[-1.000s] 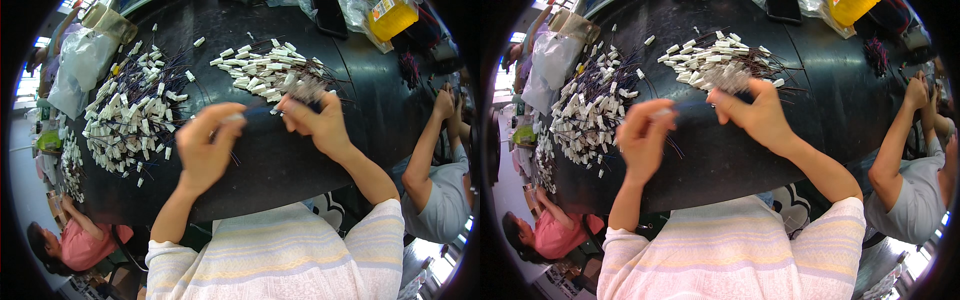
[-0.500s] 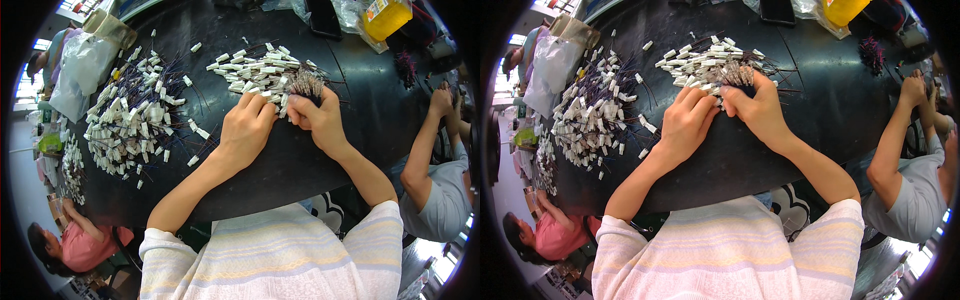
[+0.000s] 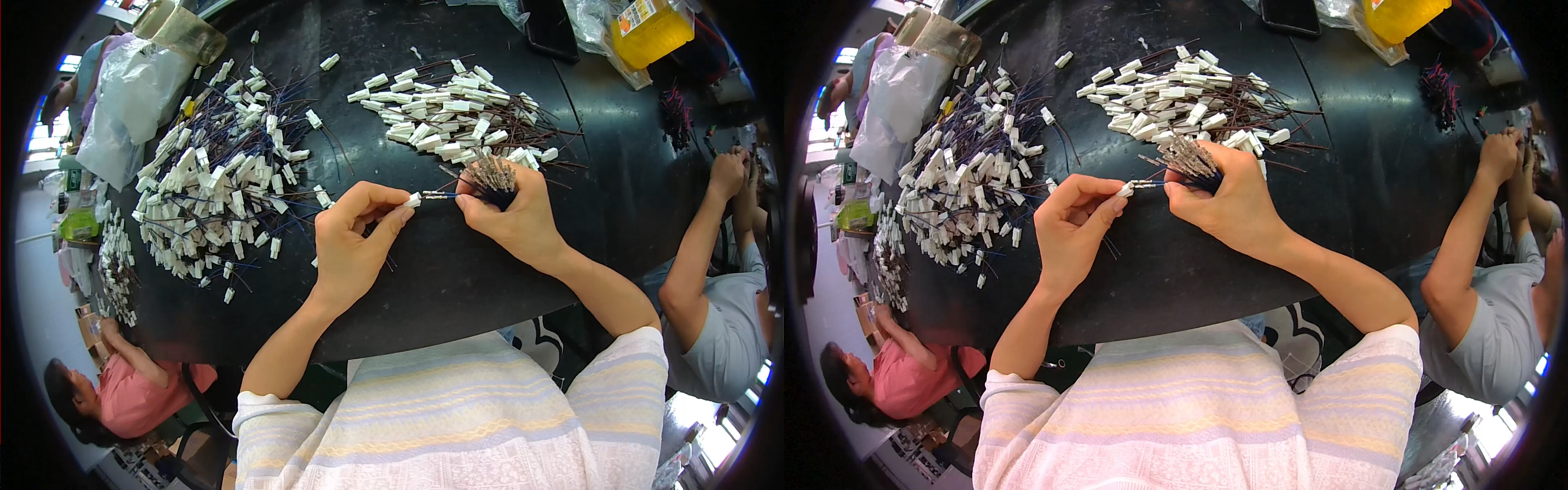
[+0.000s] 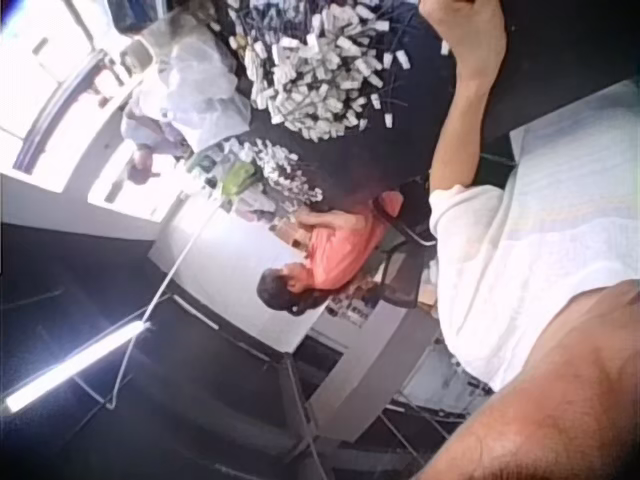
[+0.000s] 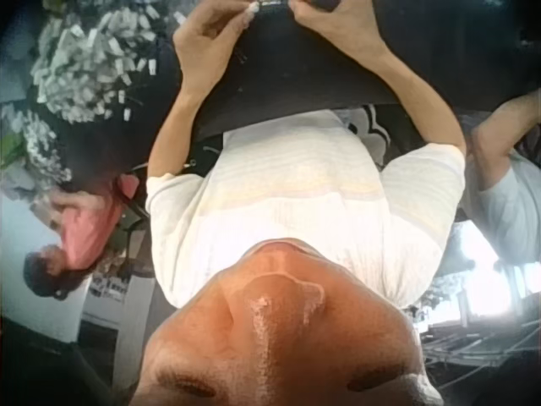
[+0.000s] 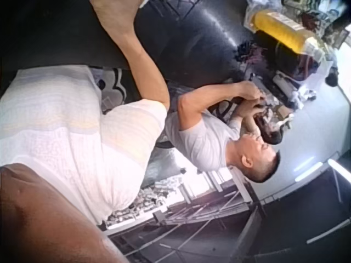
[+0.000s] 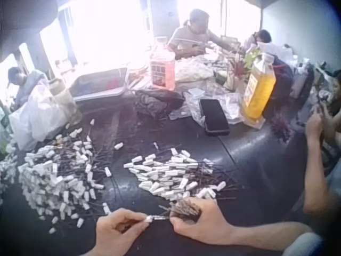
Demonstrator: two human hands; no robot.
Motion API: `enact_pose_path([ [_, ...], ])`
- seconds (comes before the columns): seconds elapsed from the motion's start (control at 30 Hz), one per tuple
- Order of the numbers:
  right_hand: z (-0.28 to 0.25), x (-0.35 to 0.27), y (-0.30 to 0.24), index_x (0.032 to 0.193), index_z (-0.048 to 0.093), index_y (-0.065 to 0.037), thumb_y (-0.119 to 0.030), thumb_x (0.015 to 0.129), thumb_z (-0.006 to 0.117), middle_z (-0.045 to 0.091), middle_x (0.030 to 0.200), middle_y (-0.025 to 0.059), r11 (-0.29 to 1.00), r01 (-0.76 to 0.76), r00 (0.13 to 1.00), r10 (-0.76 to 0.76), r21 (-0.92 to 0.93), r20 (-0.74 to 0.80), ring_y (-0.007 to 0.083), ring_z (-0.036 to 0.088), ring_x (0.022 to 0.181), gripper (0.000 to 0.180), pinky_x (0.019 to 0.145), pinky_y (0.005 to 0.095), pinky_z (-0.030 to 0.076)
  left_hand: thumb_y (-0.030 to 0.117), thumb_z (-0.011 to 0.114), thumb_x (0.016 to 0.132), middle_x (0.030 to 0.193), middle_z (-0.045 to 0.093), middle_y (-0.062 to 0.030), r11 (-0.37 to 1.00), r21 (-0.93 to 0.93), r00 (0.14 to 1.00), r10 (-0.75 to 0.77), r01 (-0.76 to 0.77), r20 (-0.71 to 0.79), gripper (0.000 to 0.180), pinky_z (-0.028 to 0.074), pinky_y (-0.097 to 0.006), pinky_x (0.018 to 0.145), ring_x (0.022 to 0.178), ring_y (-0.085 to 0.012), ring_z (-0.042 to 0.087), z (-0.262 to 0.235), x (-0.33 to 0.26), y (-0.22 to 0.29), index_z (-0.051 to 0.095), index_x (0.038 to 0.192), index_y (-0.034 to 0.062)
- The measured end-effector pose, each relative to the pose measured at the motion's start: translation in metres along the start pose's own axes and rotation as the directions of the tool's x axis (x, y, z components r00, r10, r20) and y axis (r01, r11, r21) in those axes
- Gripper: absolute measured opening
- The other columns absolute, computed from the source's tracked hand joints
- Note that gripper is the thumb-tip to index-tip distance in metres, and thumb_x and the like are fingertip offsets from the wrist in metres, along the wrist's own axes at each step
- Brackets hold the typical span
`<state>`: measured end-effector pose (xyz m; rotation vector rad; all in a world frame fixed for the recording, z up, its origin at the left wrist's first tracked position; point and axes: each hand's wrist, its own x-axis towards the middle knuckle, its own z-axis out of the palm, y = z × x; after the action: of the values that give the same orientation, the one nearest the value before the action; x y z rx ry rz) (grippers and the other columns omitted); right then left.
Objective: The person assembles small wiring harnesses by hand, inserting cables into plastic connectors.
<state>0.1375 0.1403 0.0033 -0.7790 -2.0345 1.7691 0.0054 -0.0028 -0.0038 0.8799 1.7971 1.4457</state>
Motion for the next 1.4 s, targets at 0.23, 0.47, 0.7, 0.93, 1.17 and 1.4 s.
enact_pose_path([
  [0.23, 0.002, 0.000, 0.005, 0.079, 0.060, 0.001, -0.004, 0.071, 0.065, 0.059, 0.070, -0.0003, 0.998, 0.056, 0.998, -0.056, -0.039, 0.010, 0.0023, 0.051, 0.063, 0.010, 0.054, 0.0172, 0.041, -0.009, 0.063, 0.076, 0.084, 0.063, -0.0071, 0.966, 0.161, 0.979, 0.205, -0.203, 0.006, 0.014, 0.046, -0.020, 0.067, 0.074, -0.0091, 0.059, 0.001, 0.001, -0.008, 0.060, 0.089, -0.0041],
  [0.47, 0.000, 0.002, 0.003, 0.078, 0.060, 0.001, -0.004, 0.071, 0.064, 0.059, 0.069, 0.0004, 0.997, 0.050, 0.998, -0.048, -0.059, 0.034, 0.0028, 0.052, 0.062, 0.010, 0.054, 0.0178, 0.041, -0.011, 0.067, 0.066, 0.077, 0.064, -0.0124, 0.767, 0.352, 0.824, 0.566, -0.536, 0.023, 0.016, 0.047, -0.026, 0.052, 0.064, -0.0200, 0.060, 0.005, 0.008, -0.007, 0.060, 0.079, -0.0033],
  [0.7, 0.000, 0.003, 0.006, 0.078, 0.060, 0.001, -0.005, 0.069, 0.064, 0.060, 0.069, 0.0021, 0.996, 0.066, 0.998, -0.066, -0.058, 0.016, 0.0056, 0.055, 0.064, 0.012, 0.059, 0.0205, 0.044, -0.010, 0.067, 0.063, 0.078, 0.064, -0.0143, 0.606, 0.436, 0.704, 0.703, -0.666, 0.099, 0.018, 0.047, -0.027, 0.052, 0.063, -0.0234, 0.059, 0.004, 0.008, -0.009, 0.059, 0.079, -0.0064],
  [0.93, -0.001, 0.002, 0.004, 0.077, 0.059, 0.001, -0.004, 0.069, 0.064, 0.061, 0.071, 0.0033, 0.991, 0.072, 0.997, -0.069, -0.113, 0.029, 0.0070, 0.056, 0.066, 0.011, 0.063, 0.0217, 0.045, -0.011, 0.066, 0.060, 0.079, 0.062, -0.0166, 0.438, 0.501, 0.583, 0.793, -0.746, 0.176, 0.019, 0.048, -0.028, 0.051, 0.063, -0.0249, 0.058, 0.004, 0.010, -0.005, 0.058, 0.077, -0.0092],
  [1.17, 0.000, 0.002, 0.007, 0.076, 0.059, 0.001, -0.006, 0.070, 0.063, 0.059, 0.070, 0.0034, 0.996, 0.085, 0.993, -0.087, 0.022, 0.086, 0.0075, 0.053, 0.065, 0.009, 0.061, 0.0228, 0.043, -0.012, 0.065, 0.061, 0.081, 0.063, -0.0169, 0.440, 0.488, 0.595, 0.772, -0.754, 0.223, 0.022, 0.049, -0.029, 0.056, 0.065, -0.0270, 0.060, 0.010, 0.005, -0.004, 0.060, 0.082, -0.0075],
  [1.4, -0.003, 0.000, 0.009, 0.080, 0.060, 0.001, -0.007, 0.072, 0.063, 0.060, 0.070, 0.0040, 0.995, 0.044, 0.991, -0.055, 0.084, 0.124, 0.0080, 0.054, 0.064, 0.012, 0.058, 0.0225, 0.043, -0.013, 0.064, 0.063, 0.080, 0.063, -0.0169, 0.485, 0.437, 0.616, 0.754, -0.757, 0.229, 0.021, 0.050, -0.029, 0.058, 0.067, -0.0275, 0.062, 0.013, 0.009, -0.004, 0.060, 0.082, -0.0069],
])
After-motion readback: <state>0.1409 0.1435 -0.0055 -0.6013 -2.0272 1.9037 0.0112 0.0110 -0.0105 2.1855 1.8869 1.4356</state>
